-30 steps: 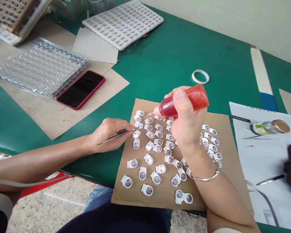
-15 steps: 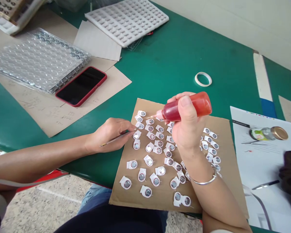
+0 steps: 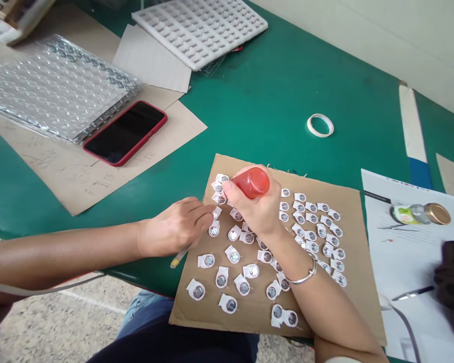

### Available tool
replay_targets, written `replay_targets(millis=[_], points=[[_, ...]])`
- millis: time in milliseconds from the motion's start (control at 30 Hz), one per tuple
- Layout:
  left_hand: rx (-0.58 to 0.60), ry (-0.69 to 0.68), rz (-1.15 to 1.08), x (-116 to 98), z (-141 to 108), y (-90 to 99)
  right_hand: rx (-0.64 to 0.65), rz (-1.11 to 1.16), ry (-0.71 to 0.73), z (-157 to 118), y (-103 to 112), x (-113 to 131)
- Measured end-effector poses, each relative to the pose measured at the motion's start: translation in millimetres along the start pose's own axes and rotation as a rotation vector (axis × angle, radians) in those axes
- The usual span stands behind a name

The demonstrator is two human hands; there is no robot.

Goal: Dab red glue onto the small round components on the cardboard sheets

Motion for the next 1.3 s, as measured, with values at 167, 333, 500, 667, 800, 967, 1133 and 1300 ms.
replay_targets(millis=[167, 333, 500, 667, 800, 967, 1133, 1300], points=[[-0.04, -0.072, 0.136, -10, 0, -2.6, 0.027, -0.1, 0.027, -3, -1, -5], [-0.05, -0.082, 0.187, -14, 0, -5.0, 0.037, -0.137, 0.045, -3, -3, -6], [-0.076, -0.08, 0.216, -14, 1, -3.0, 0.022, -0.237, 0.125, -3, -3, -3], [-0.073, -0.075, 0.197, -14, 1, -4.2, 0.022, -0.282, 0.177, -4, -4, -1], [-0.077, -0.075, 0.202, -14, 1, -4.6, 0.018, -0.313, 0.214, -4, -5, 0], [-0.065, -0.081, 0.196, -14, 1, -4.0, 0.017, -0.331, 0.265, -4, -5, 3], [-0.063, -0.079, 0.203, -14, 2, -3.6, 0.004, -0.347, 0.304, -4, -4, 5], [-0.071, -0.077, 0.197, -14, 2, -3.4, 0.001, -0.335, 0.302, -3, -4, 4]])
Point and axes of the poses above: each hand's wrist, its own z-axis towards the middle knuckle, its own y-axis out of the back of the hand, x = y × z, the point moved 5 cm from there along z, towards the middle knuckle, and after that the axes turned 5 degrees about -x, right-handed, at the moved point
